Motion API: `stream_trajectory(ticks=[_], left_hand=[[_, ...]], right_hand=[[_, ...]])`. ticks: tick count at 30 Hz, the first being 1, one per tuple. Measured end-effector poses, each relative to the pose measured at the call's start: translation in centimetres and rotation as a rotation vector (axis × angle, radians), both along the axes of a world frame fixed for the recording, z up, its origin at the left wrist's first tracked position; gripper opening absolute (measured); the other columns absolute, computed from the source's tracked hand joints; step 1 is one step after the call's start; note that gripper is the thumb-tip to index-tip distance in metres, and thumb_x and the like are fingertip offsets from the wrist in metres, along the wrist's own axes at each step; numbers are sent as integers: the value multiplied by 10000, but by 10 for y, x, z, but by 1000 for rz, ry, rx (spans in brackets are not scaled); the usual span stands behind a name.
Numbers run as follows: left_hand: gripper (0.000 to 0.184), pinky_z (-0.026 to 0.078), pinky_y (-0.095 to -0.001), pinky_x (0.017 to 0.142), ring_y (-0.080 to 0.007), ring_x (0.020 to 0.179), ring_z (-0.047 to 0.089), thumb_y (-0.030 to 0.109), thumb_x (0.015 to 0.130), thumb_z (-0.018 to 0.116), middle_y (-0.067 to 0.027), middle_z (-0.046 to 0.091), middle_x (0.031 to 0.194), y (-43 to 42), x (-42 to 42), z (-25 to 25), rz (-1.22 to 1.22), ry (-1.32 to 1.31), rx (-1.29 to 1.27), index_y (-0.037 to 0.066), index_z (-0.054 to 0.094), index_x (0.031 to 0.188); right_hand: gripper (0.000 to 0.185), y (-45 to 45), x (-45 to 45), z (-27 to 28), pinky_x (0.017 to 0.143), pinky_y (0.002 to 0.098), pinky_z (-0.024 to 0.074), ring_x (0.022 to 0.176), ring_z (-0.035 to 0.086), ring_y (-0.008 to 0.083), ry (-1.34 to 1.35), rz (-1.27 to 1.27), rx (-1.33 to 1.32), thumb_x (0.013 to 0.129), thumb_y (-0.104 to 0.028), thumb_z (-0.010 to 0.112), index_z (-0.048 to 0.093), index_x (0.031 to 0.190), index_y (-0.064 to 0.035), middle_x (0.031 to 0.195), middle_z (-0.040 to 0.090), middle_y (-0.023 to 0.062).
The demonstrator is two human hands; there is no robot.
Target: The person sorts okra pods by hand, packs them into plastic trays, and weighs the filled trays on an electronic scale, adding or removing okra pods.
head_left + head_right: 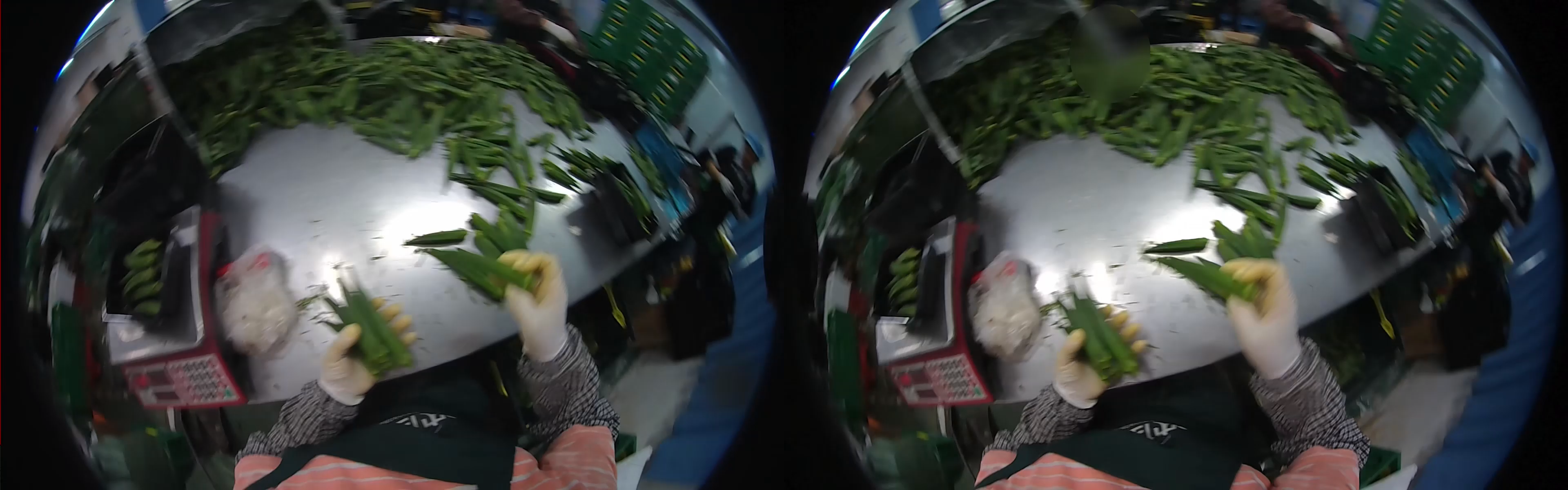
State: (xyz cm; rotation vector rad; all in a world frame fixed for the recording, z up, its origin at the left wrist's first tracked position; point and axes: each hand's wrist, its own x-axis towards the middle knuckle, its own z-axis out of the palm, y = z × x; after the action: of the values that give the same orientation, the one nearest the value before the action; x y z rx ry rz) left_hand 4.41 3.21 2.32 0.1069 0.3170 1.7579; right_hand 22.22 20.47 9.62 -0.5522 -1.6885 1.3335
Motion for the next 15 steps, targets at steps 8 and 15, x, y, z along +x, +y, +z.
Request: stream_trajectory(ticks=[8,15], left_hand=[[420,417,-359,959,-218,1068,534,86,847,550,-105,532,1164,-37,-24,40,321,204,-123,22,434,1245],[376,428,-370,952,-220,1088,529,158,902,520,-107,525,1181,-79,-88,124,626,446,-98,34,438,1247]], right_hand=[[411,-77,-100,29,924,379,431,1107,498,377,-269,730,470,667,21,637,512,1055,-33,1224,444,236],[396,-113,-211,74,924,364,433,1095,511,354,27,696,547,735,42,579,526,1122,-25,1170,502,199]])
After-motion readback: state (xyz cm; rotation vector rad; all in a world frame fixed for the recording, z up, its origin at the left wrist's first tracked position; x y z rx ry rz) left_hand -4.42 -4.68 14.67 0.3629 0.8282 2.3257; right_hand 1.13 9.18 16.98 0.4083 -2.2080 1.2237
